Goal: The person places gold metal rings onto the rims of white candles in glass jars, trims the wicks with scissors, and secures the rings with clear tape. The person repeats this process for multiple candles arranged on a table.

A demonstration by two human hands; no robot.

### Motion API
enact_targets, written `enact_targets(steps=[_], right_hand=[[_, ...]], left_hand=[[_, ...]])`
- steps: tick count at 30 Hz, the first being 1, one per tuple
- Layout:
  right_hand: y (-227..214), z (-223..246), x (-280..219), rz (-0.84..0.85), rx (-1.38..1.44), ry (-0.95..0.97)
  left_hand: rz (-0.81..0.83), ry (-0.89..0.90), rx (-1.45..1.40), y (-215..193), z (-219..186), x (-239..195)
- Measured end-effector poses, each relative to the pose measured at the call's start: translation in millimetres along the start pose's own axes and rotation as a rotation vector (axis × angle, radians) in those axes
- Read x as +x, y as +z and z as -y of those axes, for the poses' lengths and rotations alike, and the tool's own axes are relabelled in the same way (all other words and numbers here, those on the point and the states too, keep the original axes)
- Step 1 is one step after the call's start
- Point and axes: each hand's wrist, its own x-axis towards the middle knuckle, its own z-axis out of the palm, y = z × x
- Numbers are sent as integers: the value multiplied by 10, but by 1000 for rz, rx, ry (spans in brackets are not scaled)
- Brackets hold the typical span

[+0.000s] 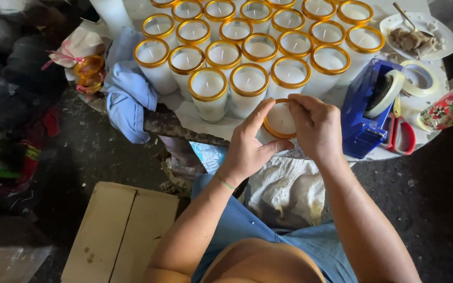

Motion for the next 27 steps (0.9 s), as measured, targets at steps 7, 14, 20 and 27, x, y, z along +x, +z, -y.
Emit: enact_targets(steps=[7,14,20,27], right_hand=[[-21,-47,30,13,-54,-8],[-59,-25,21,-25,-70,-23],[-268,148,-28,106,132,170],[-265,-423,-397,179,-64,229]], left_hand=[[19,-17,-39,-6,19,43],[19,-44,-72,29,1,95],[45,-20,-76,-8,-46,111],[60,-36,-137,-9,33,133]])
